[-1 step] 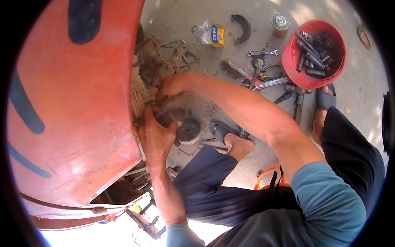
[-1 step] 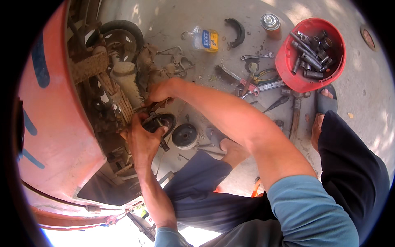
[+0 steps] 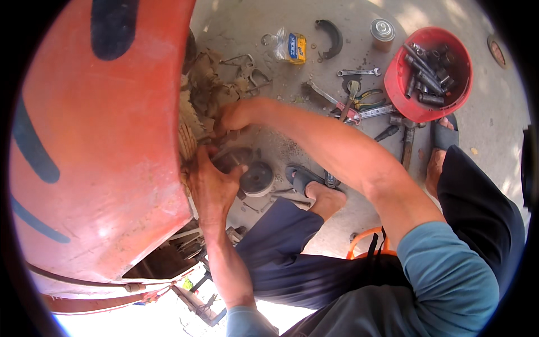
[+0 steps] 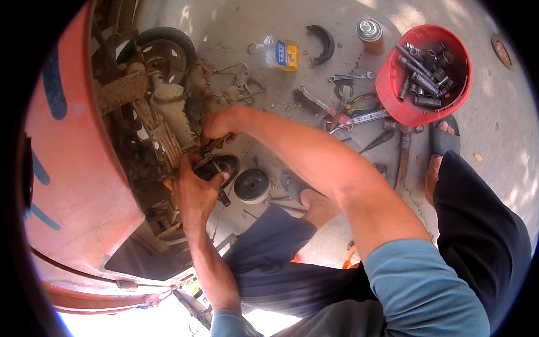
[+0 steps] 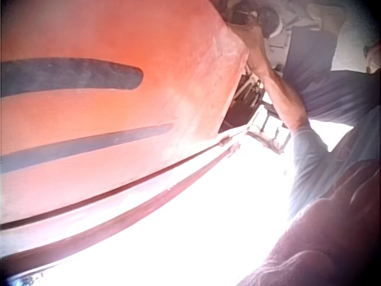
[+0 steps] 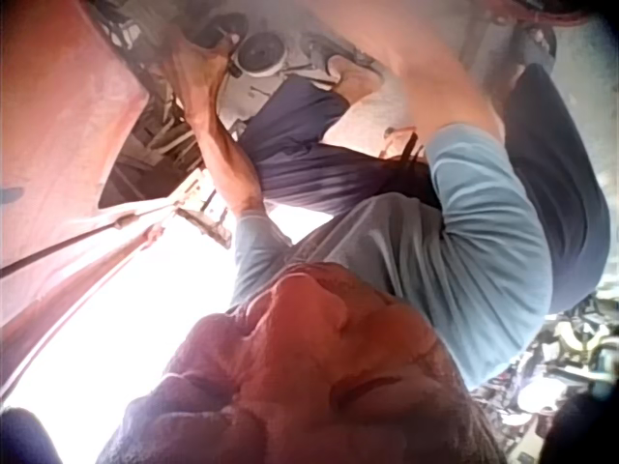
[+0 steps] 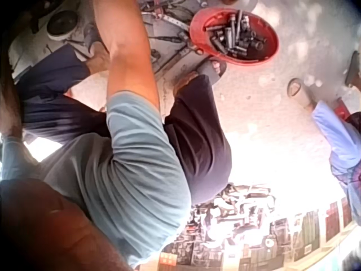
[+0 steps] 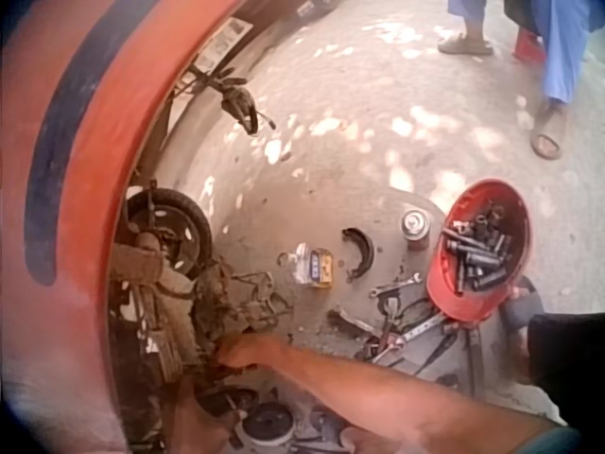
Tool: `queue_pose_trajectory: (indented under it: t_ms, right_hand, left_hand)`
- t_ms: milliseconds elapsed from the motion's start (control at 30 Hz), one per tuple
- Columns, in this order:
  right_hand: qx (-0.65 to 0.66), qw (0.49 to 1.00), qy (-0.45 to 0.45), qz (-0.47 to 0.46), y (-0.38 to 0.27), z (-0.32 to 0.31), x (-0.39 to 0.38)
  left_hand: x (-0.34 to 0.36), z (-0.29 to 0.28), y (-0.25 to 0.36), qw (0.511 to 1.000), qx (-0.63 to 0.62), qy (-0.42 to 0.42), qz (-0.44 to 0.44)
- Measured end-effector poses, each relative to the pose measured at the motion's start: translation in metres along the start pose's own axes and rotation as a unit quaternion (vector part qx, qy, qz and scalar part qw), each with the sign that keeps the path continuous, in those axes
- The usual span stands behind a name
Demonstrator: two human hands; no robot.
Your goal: The person works on the rear axle assembly of a red vehicle while sitting on the ground, using their hands to remove components and clean parts with a cloth.
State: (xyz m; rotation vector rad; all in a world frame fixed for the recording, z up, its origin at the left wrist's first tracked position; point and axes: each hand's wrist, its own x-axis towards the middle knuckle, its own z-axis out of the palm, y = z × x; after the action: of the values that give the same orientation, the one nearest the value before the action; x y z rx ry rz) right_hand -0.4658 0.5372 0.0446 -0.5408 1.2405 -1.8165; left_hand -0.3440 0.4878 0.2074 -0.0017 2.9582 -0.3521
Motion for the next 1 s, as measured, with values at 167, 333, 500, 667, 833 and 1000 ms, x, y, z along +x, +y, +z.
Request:
queue_pose_trajectory:
  t_ms: [167, 333, 500, 667, 833, 1000]
  right_hand:
    - [-0.129, 0.991, 0.032, -0.020, 0.002, 0.003, 0.006]
    - [-0.088, 0.996, -0.015, 0.023, -0.011, 0.000, -0.002]
    - [-0.110, 0.994, -0.017, 0.021, -0.009, -0.004, 0.006]
    - [-0.191, 0.980, 0.043, 0.026, -0.018, 0.010, 0.004]
    - [0.008, 1.000, -0.004, 0.029, -0.004, -0.001, -0.004]
    - [-0.169, 0.983, -0.015, 0.064, -0.014, -0.003, -0.005]
  left_hand:
    - [0.001, -0.004, 0.008, 0.999, -0.036, -0.025, -0.033]
    - [0.001, -0.002, 0.002, 0.999, -0.026, -0.017, -0.018]
    - [0.001, -0.003, 0.008, 1.000, -0.026, -0.011, -0.012]
    - [-0.002, -0.004, 0.005, 1.000, -0.025, 0.011, 0.013]
    - [-0.001, 0.001, 0.005, 0.999, -0.036, 0.002, -0.017]
    - [0.000, 0.002, 0.003, 0.999, -0.037, 0.005, -0.011]
